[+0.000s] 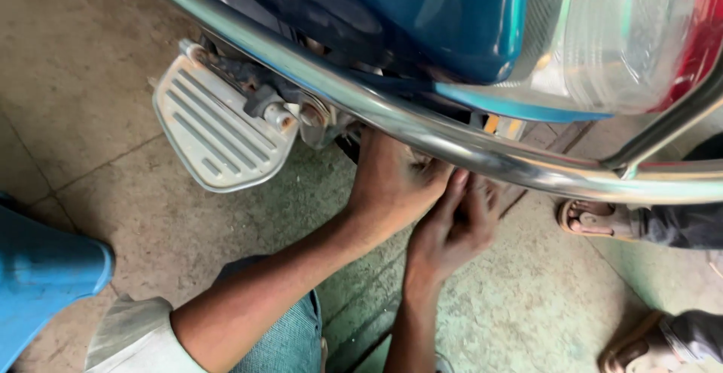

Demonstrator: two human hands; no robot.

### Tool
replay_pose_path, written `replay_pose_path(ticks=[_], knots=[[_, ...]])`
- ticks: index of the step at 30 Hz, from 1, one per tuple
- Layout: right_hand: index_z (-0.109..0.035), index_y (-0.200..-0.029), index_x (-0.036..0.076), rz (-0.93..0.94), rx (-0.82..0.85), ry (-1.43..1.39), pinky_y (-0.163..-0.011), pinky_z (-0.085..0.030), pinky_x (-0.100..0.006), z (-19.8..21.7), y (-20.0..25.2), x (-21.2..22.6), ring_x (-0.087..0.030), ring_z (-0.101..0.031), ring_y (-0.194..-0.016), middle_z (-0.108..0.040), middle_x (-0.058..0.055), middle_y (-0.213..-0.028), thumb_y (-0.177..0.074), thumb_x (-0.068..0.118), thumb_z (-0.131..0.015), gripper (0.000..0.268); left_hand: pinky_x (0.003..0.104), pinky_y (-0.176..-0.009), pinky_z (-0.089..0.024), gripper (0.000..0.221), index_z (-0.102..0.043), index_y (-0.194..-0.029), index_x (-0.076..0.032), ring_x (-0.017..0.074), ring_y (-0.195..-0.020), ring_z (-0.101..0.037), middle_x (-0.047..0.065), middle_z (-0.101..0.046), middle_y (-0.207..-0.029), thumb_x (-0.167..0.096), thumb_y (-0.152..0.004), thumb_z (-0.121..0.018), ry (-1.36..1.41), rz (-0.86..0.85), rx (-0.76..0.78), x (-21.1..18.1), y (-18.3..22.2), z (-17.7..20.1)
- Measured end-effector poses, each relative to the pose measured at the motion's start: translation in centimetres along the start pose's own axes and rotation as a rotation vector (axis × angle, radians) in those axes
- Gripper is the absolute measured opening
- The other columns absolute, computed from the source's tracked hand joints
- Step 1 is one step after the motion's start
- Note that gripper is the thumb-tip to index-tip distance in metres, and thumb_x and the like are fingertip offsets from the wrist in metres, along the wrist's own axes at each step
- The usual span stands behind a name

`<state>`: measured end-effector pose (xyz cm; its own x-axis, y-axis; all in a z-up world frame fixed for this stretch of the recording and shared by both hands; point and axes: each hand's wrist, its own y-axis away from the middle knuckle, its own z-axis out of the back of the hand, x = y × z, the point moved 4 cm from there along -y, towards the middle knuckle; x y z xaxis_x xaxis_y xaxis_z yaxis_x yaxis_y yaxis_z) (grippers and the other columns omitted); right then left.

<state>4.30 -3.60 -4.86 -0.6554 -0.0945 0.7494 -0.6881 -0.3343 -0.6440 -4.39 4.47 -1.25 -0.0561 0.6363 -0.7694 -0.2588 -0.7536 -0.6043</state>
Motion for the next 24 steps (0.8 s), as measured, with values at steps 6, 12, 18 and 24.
replay_pose_path(ticks=[6, 12, 18, 24], knots=[[-0.075, -0.116, -0.002, -0.071, 0.073, -0.067, -0.044, -0.031, -0.025, 0.8, -1.1, 1.2, -0.007, -0.046, -0.058, -0.065, -0.011, -0.104, -0.103, 0.006, -0.062, 0.02, 0.034, -0.08, -0.058, 0.03, -0.067, -0.104, 0.002, 0.0172, -0.084, -0.069, 0.011, -0.068, -0.097, -0.009, -0.08, -0.08, 0.092, 0.076, 0.029, -0.1, 0.0, -0.7], [-0.068, -0.132, -0.004, 0.015, 0.024, 0.004, -0.06, -0.046, -0.025, 1.5, 0.5, 0.7, -0.013, -0.061, -0.083, -0.066, -0.012, -0.105, -0.106, 0.004, -0.062, 0.028, 0.034, -0.075, -0.057, 0.026, -0.07, -0.104, 0.0, 0.0172, -0.084, -0.067, 0.01, -0.068, -0.097, -0.007, -0.082, -0.08, 0.041, 0.011, 0.044, -1.4, -0.5, -0.3], [-0.067, -0.136, -0.005, 0.001, -0.013, 0.099, -0.067, -0.045, -0.035, 1.3, 1.7, 0.0, -0.022, -0.058, -0.085, -0.065, -0.016, -0.104, -0.104, 0.001, -0.064, 0.032, 0.036, -0.072, -0.057, 0.024, -0.074, -0.099, -0.002, 0.0174, -0.084, -0.068, 0.009, -0.07, -0.091, -0.008, -0.077, -0.082, 0.037, 0.046, -0.039, -1.1, -0.1, -0.5], [-0.074, -0.122, -0.003, -0.174, 0.009, 0.015, -0.06, -0.039, -0.037, 0.1, 0.0, -0.7, -0.026, -0.051, -0.07, -0.066, -0.016, -0.111, -0.102, 0.002, -0.065, 0.023, 0.031, -0.077, -0.062, 0.019, -0.074, -0.102, -0.007, 0.016, -0.084, -0.073, 0.006, -0.076, -0.094, -0.012, -0.085, -0.08, 0.151, 0.076, 0.048, -0.5, -0.2, -1.0]])
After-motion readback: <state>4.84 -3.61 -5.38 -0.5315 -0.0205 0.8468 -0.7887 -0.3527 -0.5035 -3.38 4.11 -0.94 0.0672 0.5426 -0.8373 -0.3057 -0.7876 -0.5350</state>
